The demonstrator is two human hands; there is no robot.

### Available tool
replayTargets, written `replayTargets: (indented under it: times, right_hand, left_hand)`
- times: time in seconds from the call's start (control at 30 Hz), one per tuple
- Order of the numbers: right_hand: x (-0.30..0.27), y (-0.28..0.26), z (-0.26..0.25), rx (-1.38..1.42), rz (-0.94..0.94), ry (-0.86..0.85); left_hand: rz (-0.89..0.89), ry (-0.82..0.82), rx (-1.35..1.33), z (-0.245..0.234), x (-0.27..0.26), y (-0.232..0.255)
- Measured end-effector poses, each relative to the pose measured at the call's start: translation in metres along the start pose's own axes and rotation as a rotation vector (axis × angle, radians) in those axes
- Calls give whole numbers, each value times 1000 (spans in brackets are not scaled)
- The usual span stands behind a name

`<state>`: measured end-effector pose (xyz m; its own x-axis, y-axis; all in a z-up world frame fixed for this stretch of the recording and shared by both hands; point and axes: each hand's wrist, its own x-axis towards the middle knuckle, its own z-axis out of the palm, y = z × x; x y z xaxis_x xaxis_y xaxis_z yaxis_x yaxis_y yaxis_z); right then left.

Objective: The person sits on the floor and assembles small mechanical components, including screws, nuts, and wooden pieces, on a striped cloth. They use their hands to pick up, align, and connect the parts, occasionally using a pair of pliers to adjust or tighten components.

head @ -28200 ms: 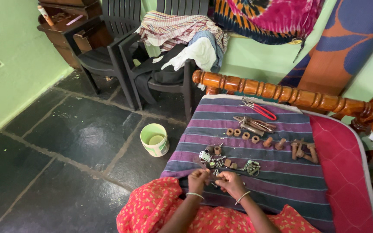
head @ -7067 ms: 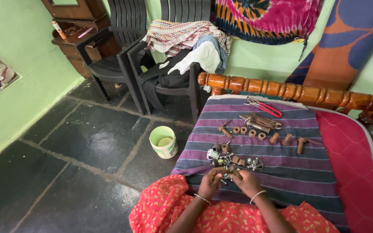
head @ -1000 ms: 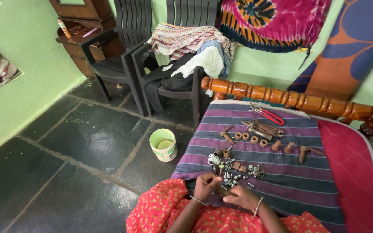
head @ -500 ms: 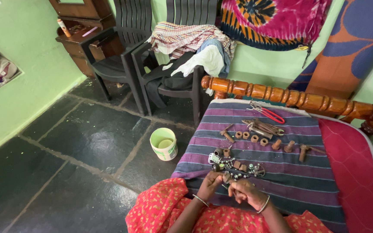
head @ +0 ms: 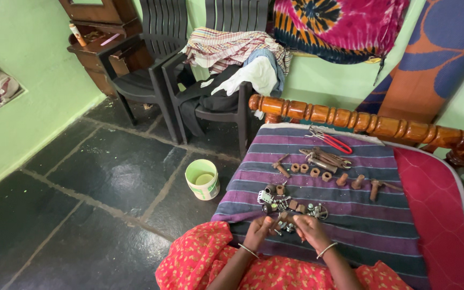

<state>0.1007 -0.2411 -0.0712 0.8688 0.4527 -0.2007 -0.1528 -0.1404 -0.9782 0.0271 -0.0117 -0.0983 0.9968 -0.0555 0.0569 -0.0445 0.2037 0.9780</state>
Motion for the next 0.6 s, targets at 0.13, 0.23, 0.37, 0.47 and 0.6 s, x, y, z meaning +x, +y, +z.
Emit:
replayTargets:
  times: [0.13,0.23,0.37,0.47,0.6]
  right_hand:
    - [-6,-7,5,-329,-147,-22]
    - [-12,-15,13,-356,28,-64]
    - [-17,-20,16,-265,56,-246]
    - [-22,-30,19,-204,71,-389]
    - [-36,-50,23,-84,97,-454]
  left_hand:
    - [122,72,-110,3,-2,12]
    - [361,51,26,5,-4,39]
    - [208,9,-116,7,-8,54]
    - [211,-38,-153,2,-4,44]
    - [147,-85,-193,-5,0,28]
